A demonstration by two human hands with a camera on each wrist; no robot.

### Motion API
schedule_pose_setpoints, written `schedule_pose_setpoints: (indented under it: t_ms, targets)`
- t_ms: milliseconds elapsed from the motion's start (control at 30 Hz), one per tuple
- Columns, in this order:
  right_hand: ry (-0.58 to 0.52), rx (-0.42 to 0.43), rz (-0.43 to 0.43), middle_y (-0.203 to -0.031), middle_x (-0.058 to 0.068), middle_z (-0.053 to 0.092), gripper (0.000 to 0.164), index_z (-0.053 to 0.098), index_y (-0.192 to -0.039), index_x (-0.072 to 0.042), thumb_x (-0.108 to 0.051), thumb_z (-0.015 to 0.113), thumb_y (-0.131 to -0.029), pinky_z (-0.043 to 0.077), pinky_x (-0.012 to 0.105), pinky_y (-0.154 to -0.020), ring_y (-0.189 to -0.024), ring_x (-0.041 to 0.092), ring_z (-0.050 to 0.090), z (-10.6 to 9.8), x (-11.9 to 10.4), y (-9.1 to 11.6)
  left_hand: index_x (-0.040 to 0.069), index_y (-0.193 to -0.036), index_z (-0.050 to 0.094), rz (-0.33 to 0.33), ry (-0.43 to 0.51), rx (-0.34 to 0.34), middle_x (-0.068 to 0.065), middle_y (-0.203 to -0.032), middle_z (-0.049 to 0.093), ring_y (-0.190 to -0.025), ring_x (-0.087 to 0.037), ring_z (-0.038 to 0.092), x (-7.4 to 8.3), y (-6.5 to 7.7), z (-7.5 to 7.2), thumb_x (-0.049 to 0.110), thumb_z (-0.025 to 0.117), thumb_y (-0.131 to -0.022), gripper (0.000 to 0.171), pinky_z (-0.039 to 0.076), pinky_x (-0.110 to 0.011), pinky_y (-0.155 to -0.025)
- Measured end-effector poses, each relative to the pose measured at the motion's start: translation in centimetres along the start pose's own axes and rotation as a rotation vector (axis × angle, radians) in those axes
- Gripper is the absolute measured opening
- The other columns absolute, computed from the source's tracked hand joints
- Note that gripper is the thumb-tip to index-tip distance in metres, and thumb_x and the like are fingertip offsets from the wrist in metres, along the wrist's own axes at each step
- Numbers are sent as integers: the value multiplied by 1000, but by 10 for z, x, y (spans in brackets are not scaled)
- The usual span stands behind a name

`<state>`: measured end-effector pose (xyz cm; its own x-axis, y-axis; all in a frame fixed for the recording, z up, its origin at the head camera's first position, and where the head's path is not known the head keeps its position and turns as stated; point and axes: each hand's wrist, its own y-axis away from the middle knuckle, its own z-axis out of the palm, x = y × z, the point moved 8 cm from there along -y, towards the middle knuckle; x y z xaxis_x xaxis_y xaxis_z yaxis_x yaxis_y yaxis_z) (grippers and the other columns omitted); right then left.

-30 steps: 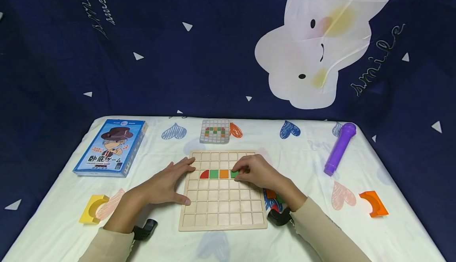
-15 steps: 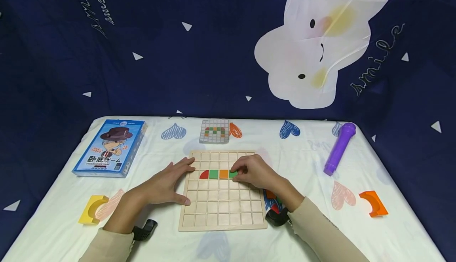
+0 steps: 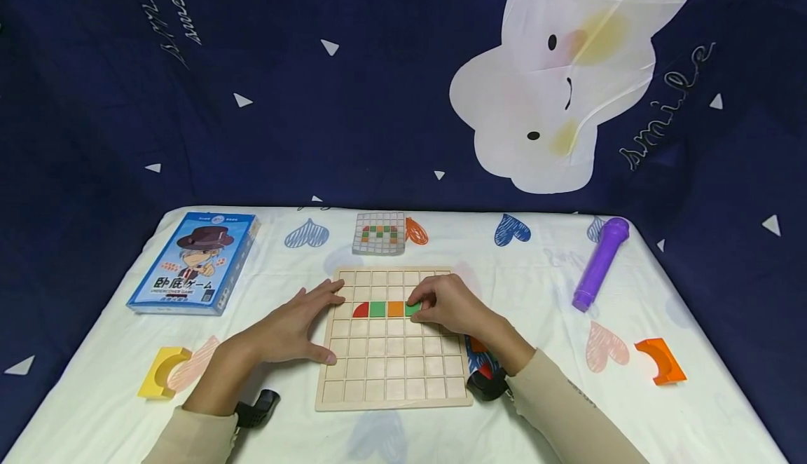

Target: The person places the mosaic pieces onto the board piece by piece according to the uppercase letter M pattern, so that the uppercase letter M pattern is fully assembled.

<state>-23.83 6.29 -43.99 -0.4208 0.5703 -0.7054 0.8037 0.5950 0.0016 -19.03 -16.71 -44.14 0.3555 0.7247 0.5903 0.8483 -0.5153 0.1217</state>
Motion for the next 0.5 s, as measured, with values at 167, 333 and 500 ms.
schedule_pose_setpoints:
  t_ms: [167, 333, 500]
  targets:
    - [-13, -2, 0, -87, 0, 74, 14, 79, -93, -11, -11, 85, -81, 51, 16, -70, -69, 0, 58, 0, -2, 0, 8, -141, 53, 3, 3, 6, -15, -168, 31, -157, -43, 24, 0, 1, 0, 57, 87, -69, 94, 16, -66, -127]
    - [-22, -5, -3, -88, 1, 74, 13, 79, -93, -10, -10, 85, -81, 52, 16, -69, -69, 0, 58, 0, -2, -1, 8, -142, 53, 4, -1, 5, -15, -168, 31, -157, -43, 24, -1, 1, 1, 57, 87, -69, 95, 16, -67, -127]
    - [-18, -4, -5, -89, 1, 74, 13, 79, -93, -10, -10, 85, -81, 52, 16, -69, -69, 0, 58, 0, -3, -1, 8, -143, 52, -8, -1, 0, -14, -169, 29, -158, -40, 23, -3, -1, 2, 54, 89, -69, 94, 15, -64, -129]
